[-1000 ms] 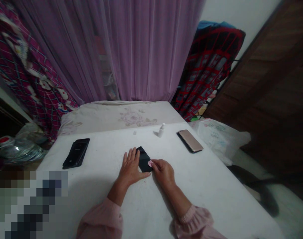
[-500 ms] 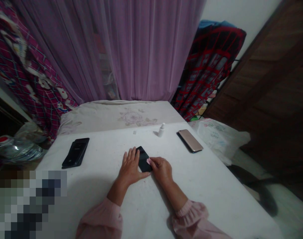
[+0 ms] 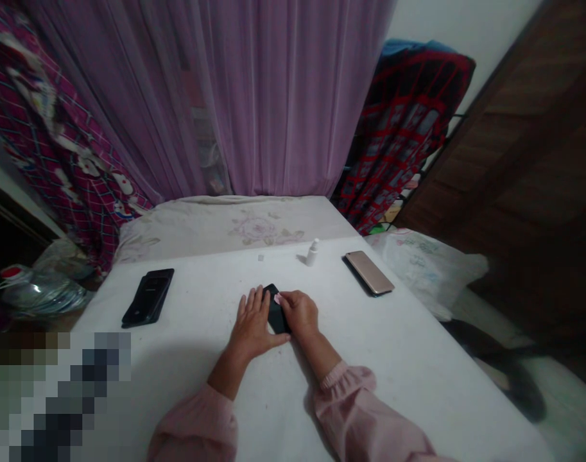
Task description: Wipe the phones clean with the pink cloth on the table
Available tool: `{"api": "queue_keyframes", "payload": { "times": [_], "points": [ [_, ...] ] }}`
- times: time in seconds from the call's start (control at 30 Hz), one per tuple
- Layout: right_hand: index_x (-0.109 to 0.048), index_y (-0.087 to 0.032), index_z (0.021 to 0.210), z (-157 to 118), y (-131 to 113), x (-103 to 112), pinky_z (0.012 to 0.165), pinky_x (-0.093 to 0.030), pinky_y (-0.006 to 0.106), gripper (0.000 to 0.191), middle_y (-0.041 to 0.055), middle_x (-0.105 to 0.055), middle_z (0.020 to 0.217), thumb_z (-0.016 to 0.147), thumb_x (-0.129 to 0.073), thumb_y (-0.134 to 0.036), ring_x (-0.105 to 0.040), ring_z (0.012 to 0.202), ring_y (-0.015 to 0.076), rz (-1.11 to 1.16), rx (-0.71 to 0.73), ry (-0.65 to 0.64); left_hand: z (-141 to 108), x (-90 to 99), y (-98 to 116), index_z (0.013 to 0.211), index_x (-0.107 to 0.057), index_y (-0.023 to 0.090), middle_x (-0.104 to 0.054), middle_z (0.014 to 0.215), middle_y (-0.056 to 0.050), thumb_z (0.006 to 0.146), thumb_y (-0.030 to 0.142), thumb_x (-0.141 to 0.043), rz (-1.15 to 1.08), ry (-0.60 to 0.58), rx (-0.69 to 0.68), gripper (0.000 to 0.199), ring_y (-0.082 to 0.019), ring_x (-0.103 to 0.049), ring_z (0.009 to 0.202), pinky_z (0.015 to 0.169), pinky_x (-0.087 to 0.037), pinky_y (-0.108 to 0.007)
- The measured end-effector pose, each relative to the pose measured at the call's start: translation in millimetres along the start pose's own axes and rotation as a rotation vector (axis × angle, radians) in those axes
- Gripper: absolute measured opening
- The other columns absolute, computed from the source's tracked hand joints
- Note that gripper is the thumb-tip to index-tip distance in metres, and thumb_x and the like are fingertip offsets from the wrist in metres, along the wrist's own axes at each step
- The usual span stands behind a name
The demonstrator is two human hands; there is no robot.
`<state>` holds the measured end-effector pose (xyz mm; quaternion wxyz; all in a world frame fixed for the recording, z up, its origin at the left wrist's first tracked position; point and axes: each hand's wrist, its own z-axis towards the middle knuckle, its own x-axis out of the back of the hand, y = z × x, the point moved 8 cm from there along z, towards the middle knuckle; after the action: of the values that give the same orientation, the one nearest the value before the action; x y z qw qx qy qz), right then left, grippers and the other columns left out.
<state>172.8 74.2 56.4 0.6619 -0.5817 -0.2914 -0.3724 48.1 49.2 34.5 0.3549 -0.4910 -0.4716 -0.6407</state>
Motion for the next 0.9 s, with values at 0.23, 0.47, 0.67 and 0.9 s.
{"api": "queue_keyframes", "payload": {
  "times": [0.23,0.47,0.67,0.9],
  "points": [
    [-0.076,-0.03,0.097,-14,8,9,0.077,-0.046,0.025,0.02,0.0011,-0.076,0.093,0.091,-0.058,-0.036,-0.068,0.088,0.0168,0.029,0.006,0.005,0,-1.4,0,0.149,-0.026,0.011,-0.019,0.158,-0.023,0.066,0.066,-0.067,-0.014,-0.005,-0.005,0.108,-0.037,-0.016,0.146,0.117,-0.011,-0.055],
    [-0.077,-0.027,0.097,-38,24,20,0.078,-0.047,0.025,0.019,0.0013,-0.076,0.092,0.089,-0.06,-0.033,-0.068,0.087,0.0176,0.092,0.008,0.006,0,0.4,1,0.149,-0.026,0.007,-0.017,0.158,-0.023,0.067,0.068,-0.064,-0.011,-0.024,-0.008,0.11,-0.036,-0.014,0.147,0.118,-0.011,-0.054],
    [-0.077,-0.027,0.096,-53,32,27,0.078,-0.048,0.026,0.021,0.0017,-0.076,0.091,0.089,-0.059,-0.035,-0.068,0.086,0.0174,0.11,0.029,0.013,0,0.8,2,0.15,-0.025,0.007,-0.015,0.159,-0.022,0.066,0.068,-0.065,-0.008,-0.071,0.005,0.111,-0.036,-0.011,0.147,0.118,-0.009,-0.053],
    [-0.077,-0.026,0.095,-45,28,24,0.077,-0.047,0.024,0.019,0.0016,-0.076,0.092,0.089,-0.06,-0.034,-0.068,0.087,0.0168,0.087,0.004,0.016,-1,1.0,1,0.149,-0.025,0.006,-0.017,0.158,-0.022,0.066,0.067,-0.066,0.0,-0.047,-0.006,0.111,-0.037,-0.014,0.147,0.118,-0.01,-0.054]
  ]
}}
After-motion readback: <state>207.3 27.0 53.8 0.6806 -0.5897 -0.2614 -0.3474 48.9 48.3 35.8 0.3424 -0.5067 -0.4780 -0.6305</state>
